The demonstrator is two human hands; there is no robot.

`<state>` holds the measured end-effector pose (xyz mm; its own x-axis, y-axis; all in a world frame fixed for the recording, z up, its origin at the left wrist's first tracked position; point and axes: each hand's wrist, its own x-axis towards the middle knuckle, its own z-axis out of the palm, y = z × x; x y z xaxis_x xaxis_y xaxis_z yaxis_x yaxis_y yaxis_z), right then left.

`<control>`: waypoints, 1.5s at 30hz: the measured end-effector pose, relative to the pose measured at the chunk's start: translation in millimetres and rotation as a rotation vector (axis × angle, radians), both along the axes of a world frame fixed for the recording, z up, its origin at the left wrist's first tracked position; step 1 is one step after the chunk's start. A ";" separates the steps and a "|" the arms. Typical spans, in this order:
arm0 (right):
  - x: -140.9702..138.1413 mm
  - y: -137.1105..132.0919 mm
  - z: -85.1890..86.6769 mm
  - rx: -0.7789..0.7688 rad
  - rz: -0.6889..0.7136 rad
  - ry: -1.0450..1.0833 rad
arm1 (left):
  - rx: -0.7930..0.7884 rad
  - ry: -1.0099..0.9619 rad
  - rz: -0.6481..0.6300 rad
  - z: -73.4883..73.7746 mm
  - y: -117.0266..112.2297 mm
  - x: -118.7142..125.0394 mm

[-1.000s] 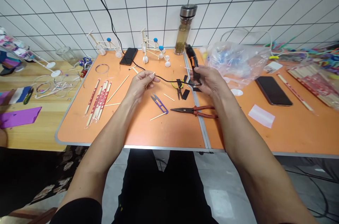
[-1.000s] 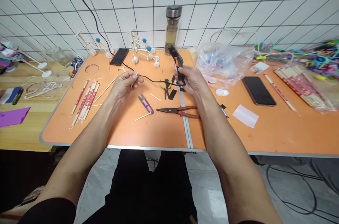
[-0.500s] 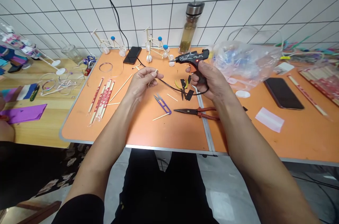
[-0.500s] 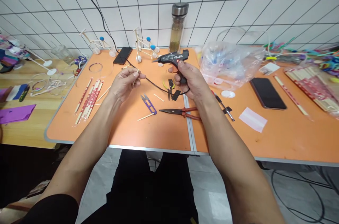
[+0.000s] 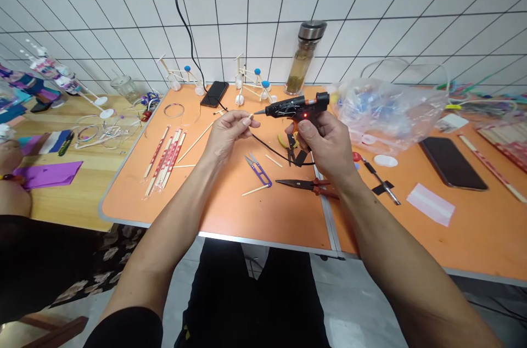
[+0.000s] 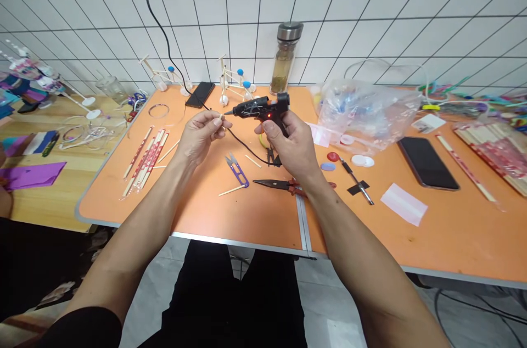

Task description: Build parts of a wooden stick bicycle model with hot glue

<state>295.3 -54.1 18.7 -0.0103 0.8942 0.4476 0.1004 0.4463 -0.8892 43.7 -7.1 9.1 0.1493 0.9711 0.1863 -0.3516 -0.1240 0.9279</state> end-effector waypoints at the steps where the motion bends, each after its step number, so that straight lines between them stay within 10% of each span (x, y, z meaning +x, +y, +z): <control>1: 0.0 -0.2 -0.2 0.004 0.001 0.002 | 0.006 -0.003 -0.003 -0.1 0.1 0.0; 45: 3.0 -3.5 2.6 0.045 -0.054 -0.095 | 0.008 0.045 0.030 1.6 -4.3 2.5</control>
<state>298.3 -57.6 21.3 -0.0068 0.8734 0.4869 0.2086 0.4775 -0.8535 46.2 -11.4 10.7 0.1283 0.9738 0.1878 -0.3052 -0.1414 0.9417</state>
